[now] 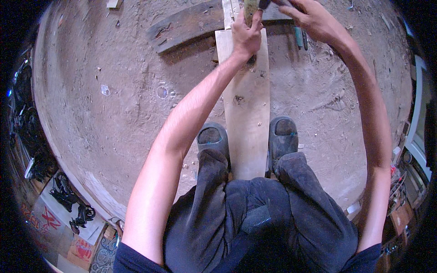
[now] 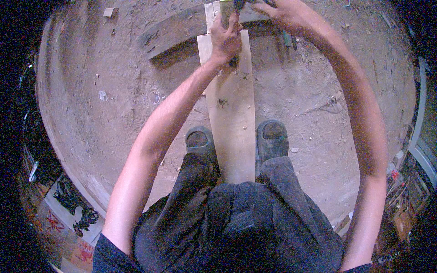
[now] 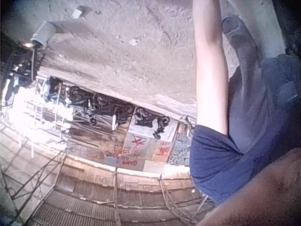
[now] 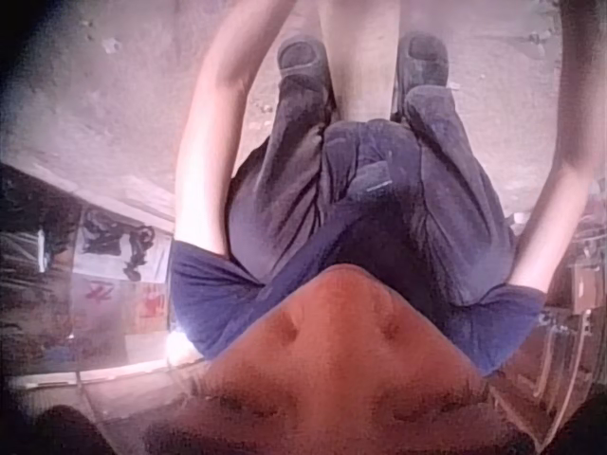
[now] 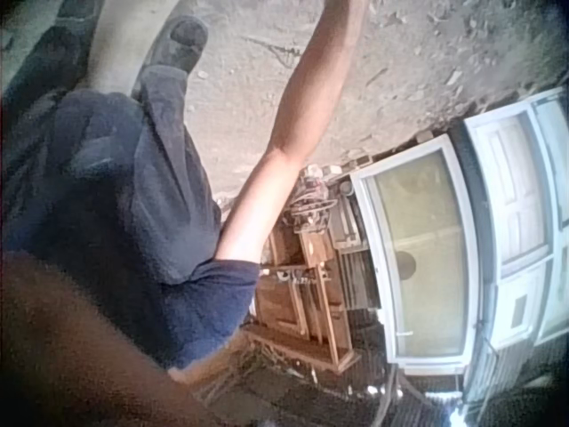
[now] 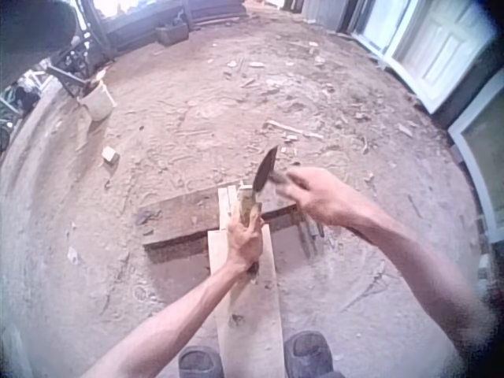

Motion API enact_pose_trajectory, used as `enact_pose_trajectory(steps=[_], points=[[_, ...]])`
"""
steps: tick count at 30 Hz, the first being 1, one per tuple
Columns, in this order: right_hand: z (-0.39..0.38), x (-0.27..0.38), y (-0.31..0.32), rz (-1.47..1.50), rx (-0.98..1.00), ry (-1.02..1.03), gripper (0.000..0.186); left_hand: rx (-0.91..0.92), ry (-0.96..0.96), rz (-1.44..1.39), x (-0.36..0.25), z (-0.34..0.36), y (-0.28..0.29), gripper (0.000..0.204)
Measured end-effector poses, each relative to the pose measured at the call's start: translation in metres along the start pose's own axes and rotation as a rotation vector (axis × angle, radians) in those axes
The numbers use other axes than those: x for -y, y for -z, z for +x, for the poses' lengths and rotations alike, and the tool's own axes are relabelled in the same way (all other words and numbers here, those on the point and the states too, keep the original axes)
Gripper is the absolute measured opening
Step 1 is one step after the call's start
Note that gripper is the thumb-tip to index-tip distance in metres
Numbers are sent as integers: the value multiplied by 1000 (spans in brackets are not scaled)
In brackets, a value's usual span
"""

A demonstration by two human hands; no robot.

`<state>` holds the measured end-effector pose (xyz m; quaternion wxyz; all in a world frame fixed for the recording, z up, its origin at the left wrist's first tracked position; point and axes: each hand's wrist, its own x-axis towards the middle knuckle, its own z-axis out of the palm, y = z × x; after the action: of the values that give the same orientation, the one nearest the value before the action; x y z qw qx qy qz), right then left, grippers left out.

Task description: The person carves a rectangular hole into a wooden board using a chisel and a hammer while sitting on the floor.

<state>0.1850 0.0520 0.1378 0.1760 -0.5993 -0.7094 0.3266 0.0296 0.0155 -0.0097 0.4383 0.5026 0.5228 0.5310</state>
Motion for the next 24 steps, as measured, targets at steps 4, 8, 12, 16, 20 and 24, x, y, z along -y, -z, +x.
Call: enact_pose_trajectory(steps=[4,8,12,16,20,24], points=[[10,25,9,319,-76,-131,26,26,98,-94,0,-2,10,33],[7,24,37,570,-52,-295,24,103,128,-240,11,-2,10,20],[13,34,20,297,-171,-189,27,29,-120,29,15,-1,15,20],[14,26,8,51,324,-231,29,28,-101,-7,5,-2,10,18],[16,21,-1,137,102,-123,30,33,-111,-5,5,-2,6,18],[19,21,-4,101,78,-103,28,67,-70,-7,7,-2,10,18]])
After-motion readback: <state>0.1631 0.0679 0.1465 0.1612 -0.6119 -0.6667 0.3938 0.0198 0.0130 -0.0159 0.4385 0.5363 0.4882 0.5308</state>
